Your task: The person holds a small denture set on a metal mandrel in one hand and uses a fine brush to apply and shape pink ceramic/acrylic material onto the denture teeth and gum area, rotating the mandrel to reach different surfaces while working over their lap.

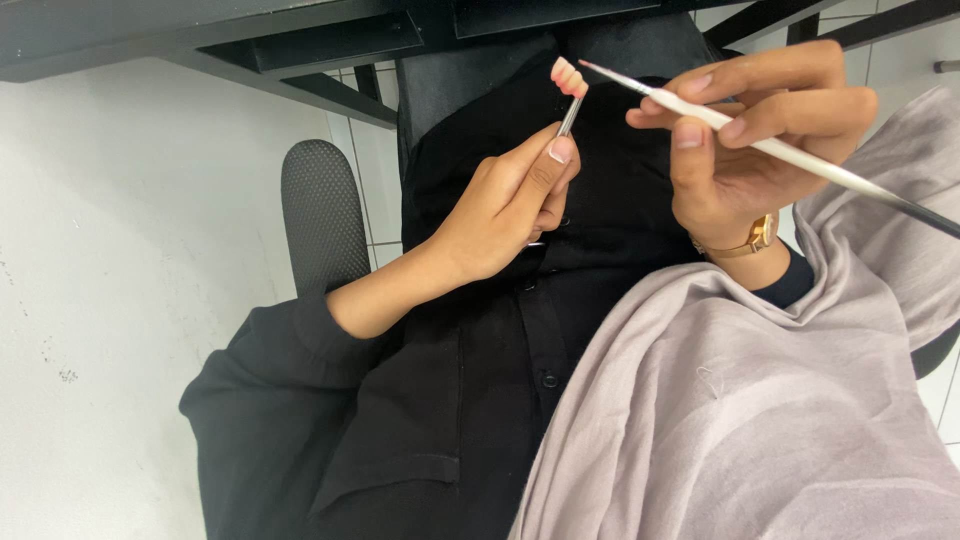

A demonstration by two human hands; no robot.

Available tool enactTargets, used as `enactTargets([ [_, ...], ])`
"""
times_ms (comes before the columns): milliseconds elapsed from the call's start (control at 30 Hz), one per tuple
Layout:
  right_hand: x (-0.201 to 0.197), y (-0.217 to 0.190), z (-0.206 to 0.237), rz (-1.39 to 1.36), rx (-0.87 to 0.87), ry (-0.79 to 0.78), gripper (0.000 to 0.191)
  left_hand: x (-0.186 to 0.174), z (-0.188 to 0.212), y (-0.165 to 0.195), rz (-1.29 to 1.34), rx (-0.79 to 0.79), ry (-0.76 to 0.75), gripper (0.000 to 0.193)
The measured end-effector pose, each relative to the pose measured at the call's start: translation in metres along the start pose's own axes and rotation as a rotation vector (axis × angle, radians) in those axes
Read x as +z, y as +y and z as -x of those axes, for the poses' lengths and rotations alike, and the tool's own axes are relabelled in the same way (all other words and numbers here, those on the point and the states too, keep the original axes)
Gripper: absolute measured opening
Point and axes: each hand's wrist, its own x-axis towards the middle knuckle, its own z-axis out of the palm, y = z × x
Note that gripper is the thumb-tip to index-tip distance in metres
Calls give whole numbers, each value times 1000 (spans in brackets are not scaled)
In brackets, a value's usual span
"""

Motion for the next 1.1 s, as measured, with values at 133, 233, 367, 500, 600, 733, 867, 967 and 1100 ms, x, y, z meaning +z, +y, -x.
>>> enactTargets([
  [133, 1, -1, 1, -43, 1, 18, 21, 0, 0, 0, 4, -12, -1, 41],
  [233, -1, -3, 2, -36, 49, 7, 22, 0, -1, 0, -6, -9, -1, 41],
  [367, 0, -2, 2, -36, 24, 3, 23, 0, -1, -1, -33, 12, -4, 41],
  [500, 0, -2, 2, -39, 30, -5, 24, 0, -1, -1, 2, 2, -9, 41],
  [600, 1, -4, 2, -40, 46, 2, 25, 0, -1, -2, -3, 2, -10, 41],
  [733, 1, -8, 2, -22, 83, -2, 25, 0, -2, -2, -27, 12, -11, 42],
  [867, 1, -5, 0, -31, 58, -16, 24, 0, -2, -2, -17, 6, -5, 42],
  [967, 2, -5, 0, -25, 57, -13, 24, 0, -1, -1, -6, -6, -3, 42],
  [1100, 2, -5, -1, 0, 59, -12, 24, 0, -2, 0, -16, -6, -6, 42],
])
